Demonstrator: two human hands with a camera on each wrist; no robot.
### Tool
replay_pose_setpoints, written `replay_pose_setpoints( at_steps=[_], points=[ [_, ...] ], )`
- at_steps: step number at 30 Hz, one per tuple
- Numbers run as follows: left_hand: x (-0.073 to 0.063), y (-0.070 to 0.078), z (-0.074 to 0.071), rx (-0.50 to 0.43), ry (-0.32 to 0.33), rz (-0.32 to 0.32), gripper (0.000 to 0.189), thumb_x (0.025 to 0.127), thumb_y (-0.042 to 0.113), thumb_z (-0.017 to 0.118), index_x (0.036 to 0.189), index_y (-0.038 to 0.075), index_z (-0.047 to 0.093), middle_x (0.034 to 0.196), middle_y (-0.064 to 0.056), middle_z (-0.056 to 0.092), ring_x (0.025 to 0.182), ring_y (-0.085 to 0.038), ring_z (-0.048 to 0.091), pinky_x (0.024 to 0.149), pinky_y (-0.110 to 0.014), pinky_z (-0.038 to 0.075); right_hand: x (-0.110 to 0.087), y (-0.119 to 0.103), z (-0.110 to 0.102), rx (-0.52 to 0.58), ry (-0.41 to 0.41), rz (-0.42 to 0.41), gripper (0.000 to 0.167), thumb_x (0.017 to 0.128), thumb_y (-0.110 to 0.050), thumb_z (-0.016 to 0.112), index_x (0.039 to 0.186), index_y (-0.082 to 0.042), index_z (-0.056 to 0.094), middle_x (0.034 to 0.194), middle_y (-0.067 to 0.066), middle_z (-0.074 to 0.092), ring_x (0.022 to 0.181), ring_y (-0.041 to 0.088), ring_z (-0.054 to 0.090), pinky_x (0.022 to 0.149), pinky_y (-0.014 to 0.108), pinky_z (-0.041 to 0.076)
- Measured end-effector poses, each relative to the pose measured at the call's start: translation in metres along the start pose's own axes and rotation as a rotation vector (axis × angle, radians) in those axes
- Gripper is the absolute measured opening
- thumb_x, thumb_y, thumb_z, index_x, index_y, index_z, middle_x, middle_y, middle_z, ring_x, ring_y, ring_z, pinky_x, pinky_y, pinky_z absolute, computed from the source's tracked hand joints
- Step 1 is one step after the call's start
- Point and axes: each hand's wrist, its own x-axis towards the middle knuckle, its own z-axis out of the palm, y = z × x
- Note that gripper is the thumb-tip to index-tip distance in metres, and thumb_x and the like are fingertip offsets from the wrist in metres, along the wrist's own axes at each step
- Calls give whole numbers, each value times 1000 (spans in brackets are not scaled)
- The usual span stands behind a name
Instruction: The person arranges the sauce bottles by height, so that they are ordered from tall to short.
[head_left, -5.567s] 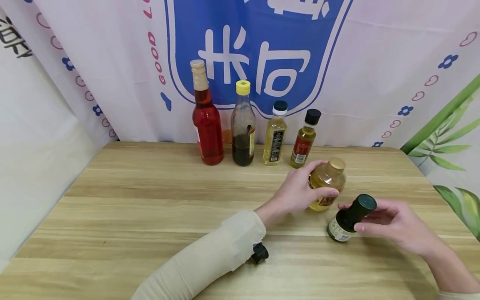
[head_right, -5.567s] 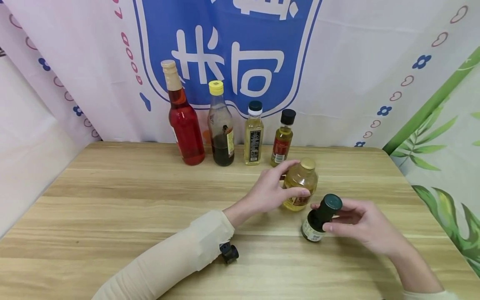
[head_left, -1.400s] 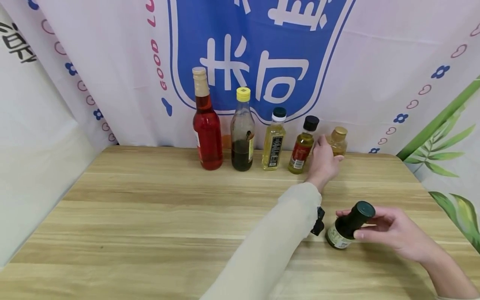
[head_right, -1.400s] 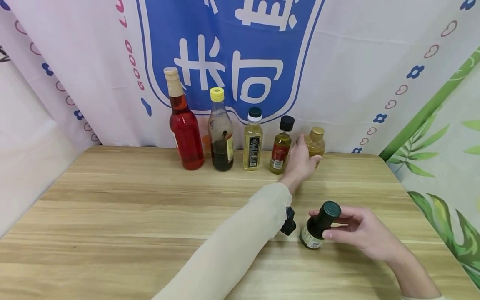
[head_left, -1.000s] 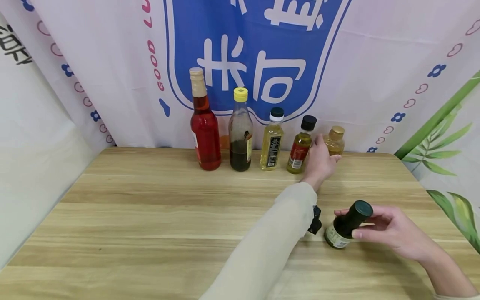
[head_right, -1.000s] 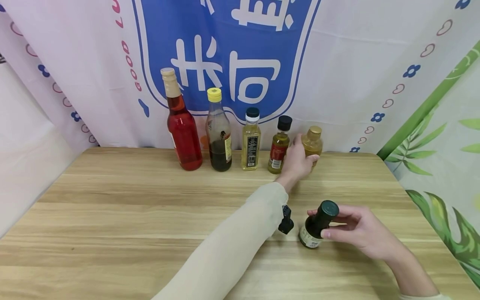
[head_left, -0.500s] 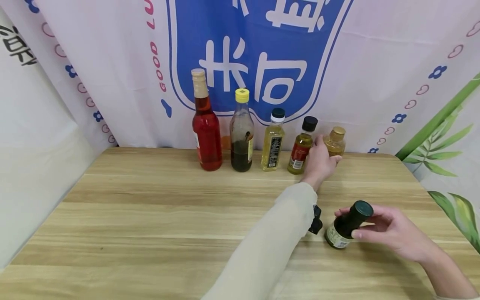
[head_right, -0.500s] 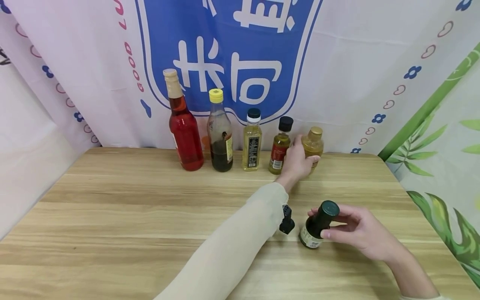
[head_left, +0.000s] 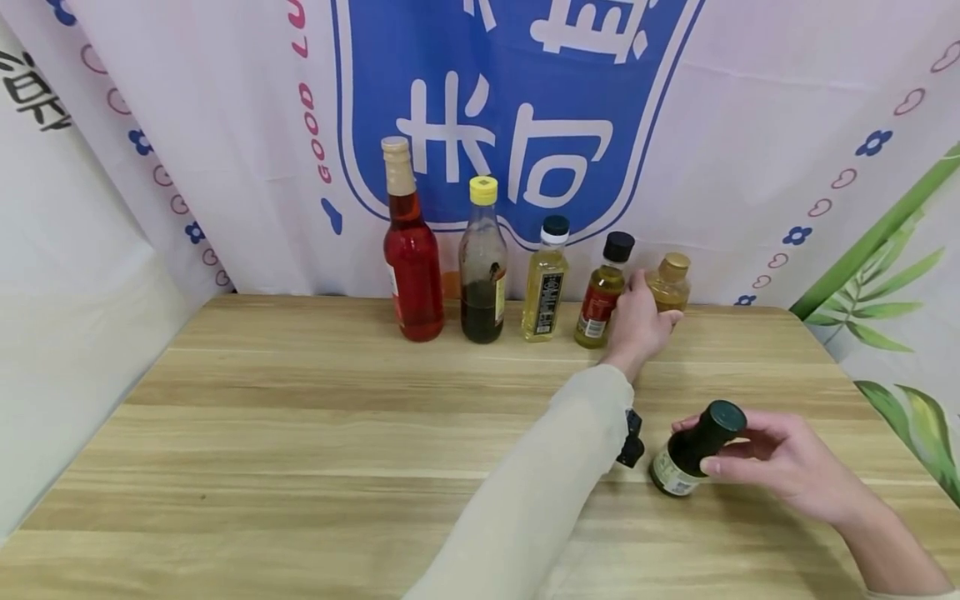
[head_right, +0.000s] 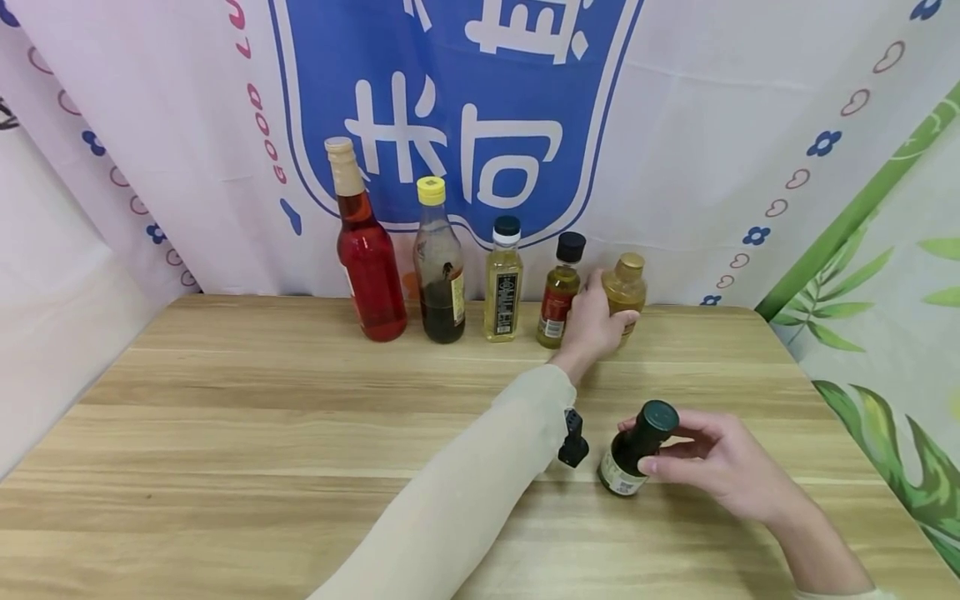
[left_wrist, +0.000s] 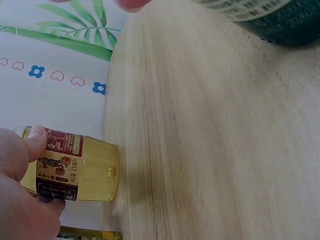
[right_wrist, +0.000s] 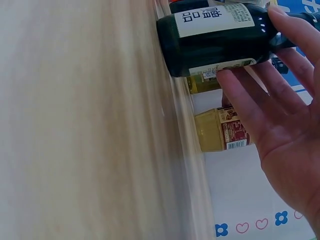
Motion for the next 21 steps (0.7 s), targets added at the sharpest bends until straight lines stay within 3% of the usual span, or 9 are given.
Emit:
replay_pose_setpoints(
  at_steps=[14,21],
  points=[
    [2,-1,-1,11,4,1,68,93,35,83,150,25,47,145,0,65,125,-16,70,104,-31,58,0,3,-2,68,76,-28,41,85,27,66,126,18,65,127,3,78,118,10,74,94,24,62],
    [0,-1,-2,20,2,-8,70,92,37,83,150,26,46,145,-1,65,124,-17,70,102,-30,59,1,3,-4,95,170,-5,41,87,27,65,127,19,63,126,5,79,117,10,75,93,22,62]
  ],
)
